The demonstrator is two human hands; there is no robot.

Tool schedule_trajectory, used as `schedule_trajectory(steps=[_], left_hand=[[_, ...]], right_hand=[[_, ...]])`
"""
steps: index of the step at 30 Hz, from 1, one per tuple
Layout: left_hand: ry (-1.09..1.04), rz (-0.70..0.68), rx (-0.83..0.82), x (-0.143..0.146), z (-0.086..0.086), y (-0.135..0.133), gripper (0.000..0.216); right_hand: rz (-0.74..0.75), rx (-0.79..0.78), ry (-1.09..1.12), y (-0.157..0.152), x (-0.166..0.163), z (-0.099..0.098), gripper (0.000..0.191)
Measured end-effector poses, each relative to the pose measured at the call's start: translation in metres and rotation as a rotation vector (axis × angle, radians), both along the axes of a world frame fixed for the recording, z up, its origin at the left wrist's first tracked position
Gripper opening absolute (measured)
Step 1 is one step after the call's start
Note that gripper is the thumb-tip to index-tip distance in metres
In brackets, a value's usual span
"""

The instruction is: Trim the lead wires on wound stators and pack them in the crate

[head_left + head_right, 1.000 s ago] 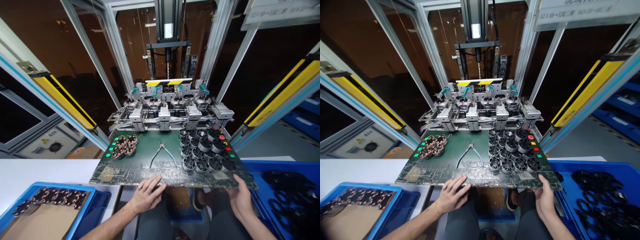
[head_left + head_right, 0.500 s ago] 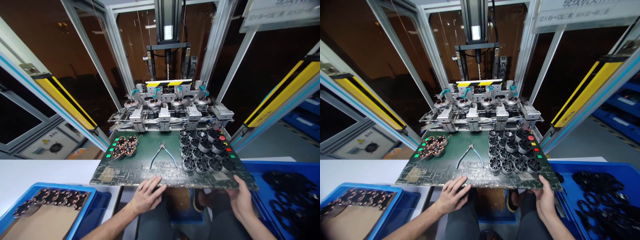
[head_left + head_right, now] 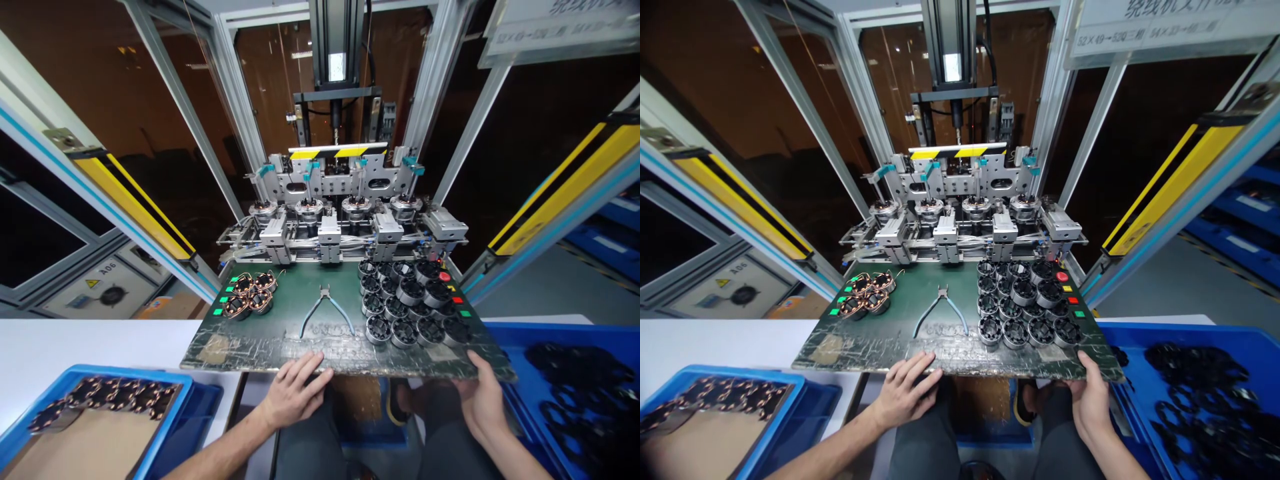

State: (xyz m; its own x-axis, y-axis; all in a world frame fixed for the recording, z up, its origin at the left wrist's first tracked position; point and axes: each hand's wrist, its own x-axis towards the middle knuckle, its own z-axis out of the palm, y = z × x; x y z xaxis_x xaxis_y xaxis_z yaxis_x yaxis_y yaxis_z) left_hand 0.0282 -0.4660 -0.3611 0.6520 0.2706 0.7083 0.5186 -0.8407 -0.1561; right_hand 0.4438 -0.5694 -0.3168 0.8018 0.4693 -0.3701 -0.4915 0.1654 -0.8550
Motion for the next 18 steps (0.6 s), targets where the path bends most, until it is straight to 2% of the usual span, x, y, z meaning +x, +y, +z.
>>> schedule_trajectory(steps=[18], left_hand=[[-0.003,-0.02,0.022,-0.0005,0.0037,0.0028,0.053]], right_hand=[[0.01,0.003,-0.003,-0.0007,0.0008,-0.0032,0.062]])
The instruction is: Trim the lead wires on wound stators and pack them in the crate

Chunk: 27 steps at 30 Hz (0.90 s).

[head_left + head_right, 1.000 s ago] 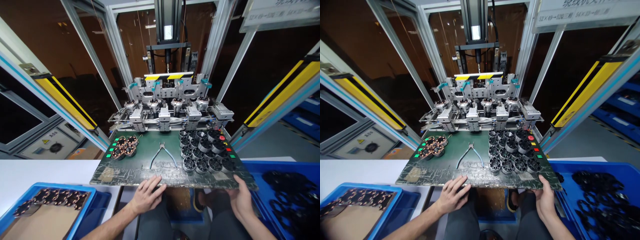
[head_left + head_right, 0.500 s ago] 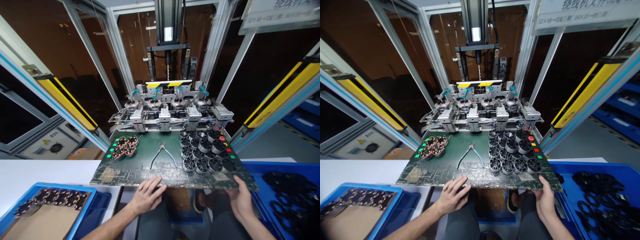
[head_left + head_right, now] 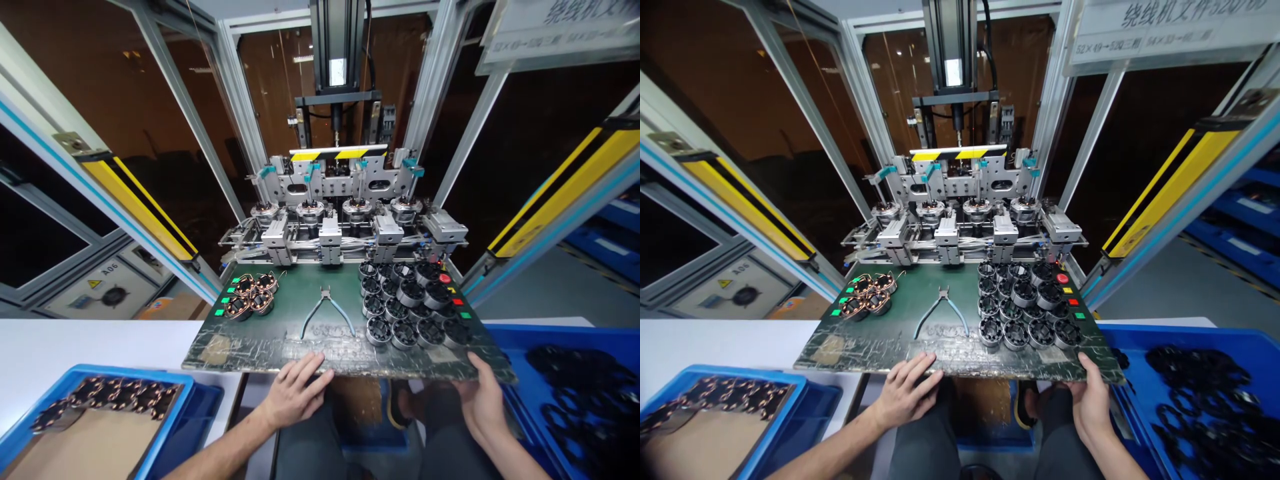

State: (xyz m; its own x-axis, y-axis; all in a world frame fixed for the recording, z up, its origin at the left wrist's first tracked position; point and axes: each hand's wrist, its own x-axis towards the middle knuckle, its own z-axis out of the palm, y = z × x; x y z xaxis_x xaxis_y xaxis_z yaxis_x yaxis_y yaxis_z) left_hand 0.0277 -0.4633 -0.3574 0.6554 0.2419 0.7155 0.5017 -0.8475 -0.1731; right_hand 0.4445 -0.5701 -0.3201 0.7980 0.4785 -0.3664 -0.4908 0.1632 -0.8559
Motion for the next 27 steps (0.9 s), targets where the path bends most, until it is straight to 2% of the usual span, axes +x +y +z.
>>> schedule_trajectory(steps=[11,18,27], left_hand=[[0.021,0.011,0.018,-0.0014,-0.0008,0.0011,0.057],[0.039,0.026,0.034,-0.0021,-0.0054,0.0006,0.06],[0.022,0.021,0.018,-0.0008,0.0003,-0.0005,0.057]], right_hand=[[-0.018,-0.007,-0.034,0.0007,-0.0004,0.0019,0.064],[-0.033,-0.027,-0.027,0.0,-0.0006,0.0019,0.057],[-0.013,-0.002,-0.026,0.0003,0.0003,0.0007,0.067]])
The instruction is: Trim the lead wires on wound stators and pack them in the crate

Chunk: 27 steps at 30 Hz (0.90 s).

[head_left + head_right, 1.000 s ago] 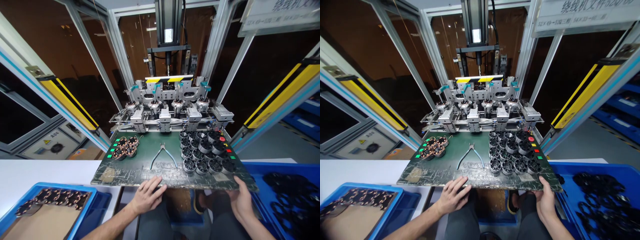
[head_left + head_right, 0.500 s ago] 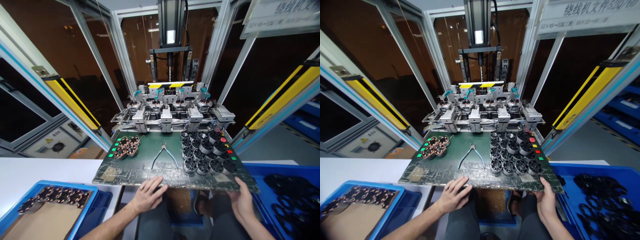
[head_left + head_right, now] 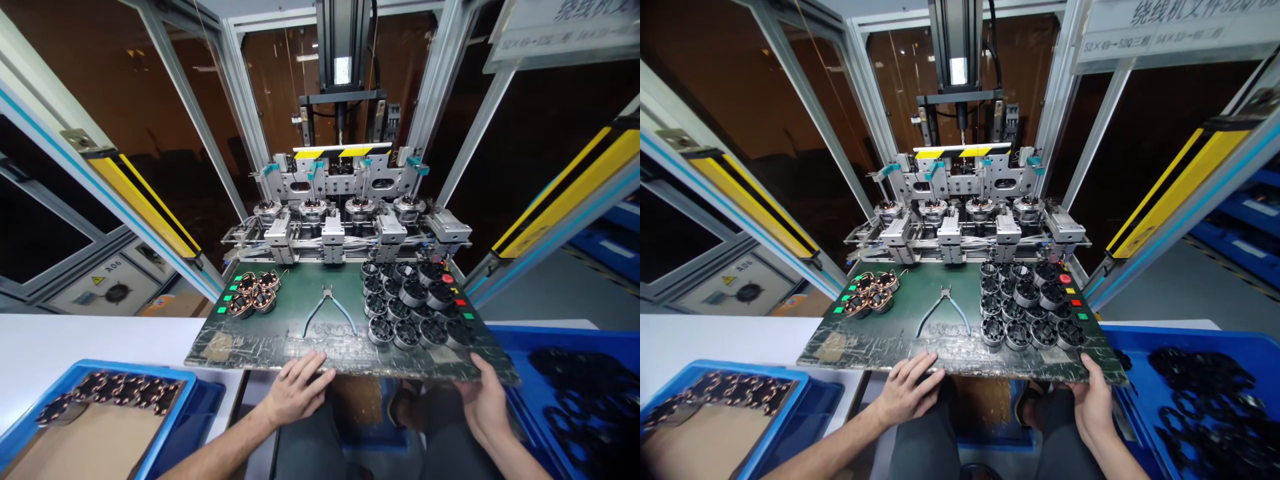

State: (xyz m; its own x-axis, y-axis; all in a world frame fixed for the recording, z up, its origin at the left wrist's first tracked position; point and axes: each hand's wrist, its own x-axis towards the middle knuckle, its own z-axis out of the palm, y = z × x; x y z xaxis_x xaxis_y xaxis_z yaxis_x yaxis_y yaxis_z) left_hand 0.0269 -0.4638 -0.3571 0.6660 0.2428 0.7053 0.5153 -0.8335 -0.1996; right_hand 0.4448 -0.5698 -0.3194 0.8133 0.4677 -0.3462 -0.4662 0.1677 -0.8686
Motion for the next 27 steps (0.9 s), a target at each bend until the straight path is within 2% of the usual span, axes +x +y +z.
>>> schedule_trajectory(steps=[12,27], left_hand=[[-0.003,-0.011,-0.022,-0.001,-0.002,0.0,0.057],[0.014,-0.025,0.019,-0.002,-0.003,0.004,0.05]], right_hand=[[-0.007,0.011,0.008,0.0,-0.002,0.005,0.067],[0.011,-0.021,-0.005,0.0,0.003,-0.005,0.065]])
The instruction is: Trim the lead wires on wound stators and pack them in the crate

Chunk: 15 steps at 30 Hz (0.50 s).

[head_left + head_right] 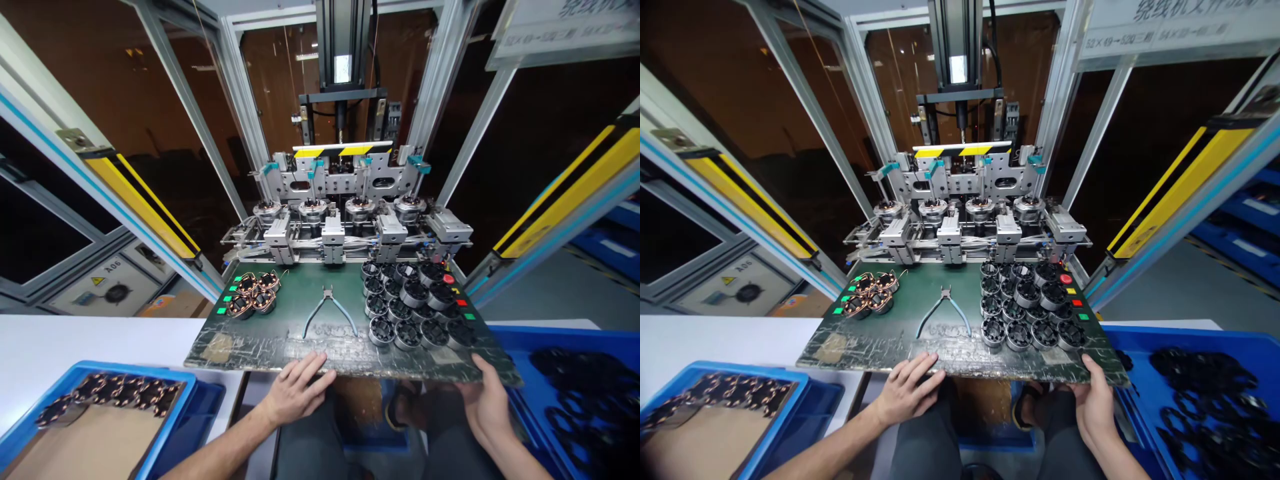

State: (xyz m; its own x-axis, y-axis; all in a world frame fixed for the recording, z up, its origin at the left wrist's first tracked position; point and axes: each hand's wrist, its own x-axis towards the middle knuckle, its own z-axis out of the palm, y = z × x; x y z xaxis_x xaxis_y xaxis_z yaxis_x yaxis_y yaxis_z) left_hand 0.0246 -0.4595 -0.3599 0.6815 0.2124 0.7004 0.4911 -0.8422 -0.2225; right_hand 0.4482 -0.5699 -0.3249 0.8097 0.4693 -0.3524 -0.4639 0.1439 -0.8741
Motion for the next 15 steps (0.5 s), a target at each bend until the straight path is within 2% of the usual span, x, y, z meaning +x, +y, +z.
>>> schedule_trajectory(steps=[7,15], left_hand=[[0.009,-0.009,0.025,0.0003,0.0025,0.0014,0.051],[0.012,-0.005,0.012,0.0003,0.0015,0.0003,0.05]], right_hand=[[-0.025,0.013,-0.009,0.0009,-0.0004,0.0001,0.06],[-0.032,0.037,0.007,0.0026,-0.0037,0.0039,0.063]])
